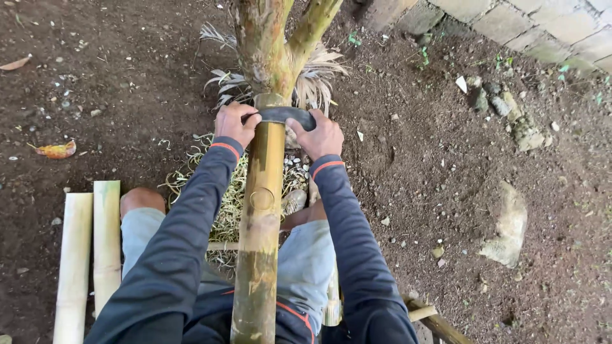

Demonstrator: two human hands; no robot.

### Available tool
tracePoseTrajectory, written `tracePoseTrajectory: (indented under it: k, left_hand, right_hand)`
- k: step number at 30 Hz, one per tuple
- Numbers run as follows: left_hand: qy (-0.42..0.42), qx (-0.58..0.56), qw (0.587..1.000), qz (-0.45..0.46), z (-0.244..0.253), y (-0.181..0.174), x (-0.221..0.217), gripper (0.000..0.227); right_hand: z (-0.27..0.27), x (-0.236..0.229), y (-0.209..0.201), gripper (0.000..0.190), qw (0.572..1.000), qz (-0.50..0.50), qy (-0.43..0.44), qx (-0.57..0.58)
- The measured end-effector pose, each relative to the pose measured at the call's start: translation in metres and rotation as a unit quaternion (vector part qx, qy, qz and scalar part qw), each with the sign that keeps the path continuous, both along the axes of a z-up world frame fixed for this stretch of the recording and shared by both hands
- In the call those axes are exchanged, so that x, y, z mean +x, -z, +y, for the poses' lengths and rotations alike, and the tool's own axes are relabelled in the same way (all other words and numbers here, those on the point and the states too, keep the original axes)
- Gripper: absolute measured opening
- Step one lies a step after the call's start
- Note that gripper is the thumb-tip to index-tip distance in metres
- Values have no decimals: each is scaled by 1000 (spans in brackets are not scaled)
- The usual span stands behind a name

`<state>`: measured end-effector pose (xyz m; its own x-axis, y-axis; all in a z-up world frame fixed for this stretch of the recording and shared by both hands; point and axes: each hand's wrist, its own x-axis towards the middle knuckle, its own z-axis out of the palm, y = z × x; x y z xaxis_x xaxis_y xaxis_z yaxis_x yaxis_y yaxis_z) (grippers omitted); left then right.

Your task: The recorder is using a small curved blade to strip the outer layer of a bamboo stalk while sitting outdoors.

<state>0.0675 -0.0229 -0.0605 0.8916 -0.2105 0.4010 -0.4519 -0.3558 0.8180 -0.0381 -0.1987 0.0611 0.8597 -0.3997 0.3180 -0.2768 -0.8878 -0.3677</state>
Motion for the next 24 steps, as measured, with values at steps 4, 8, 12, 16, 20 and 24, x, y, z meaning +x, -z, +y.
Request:
tracePoseTrajectory:
  k: [4, 8, 12, 16, 20, 24]
  left_hand:
    - [-4, -2, 1000, -25, -2, 8, 0, 17]
    - [0, -20, 999, -25, -3, 10, 3, 17]
    - [29, -50, 998, 33, 7, -10, -14, 14]
    - [39, -15, 999, 28, 27, -24, -48, 10]
    - [34, -36, 999, -9, 45, -33, -95, 13]
    - [36, -31, 997, 61, 69, -46, -146, 13]
  right_hand:
    - [3, -5, 1, 58, 1000, -1, -1, 5]
    - [4, -5, 2, 55, 1000, -9, 1, 11]
    - [3, -13, 0, 53, 1000, 5, -16, 18]
    - [11, -38, 1, 56, 999, -9, -37, 38]
    - [25, -75, -4, 54, 998, -28, -55, 19]
    - [38, -113, -4, 52, 992, -41, -107, 50]
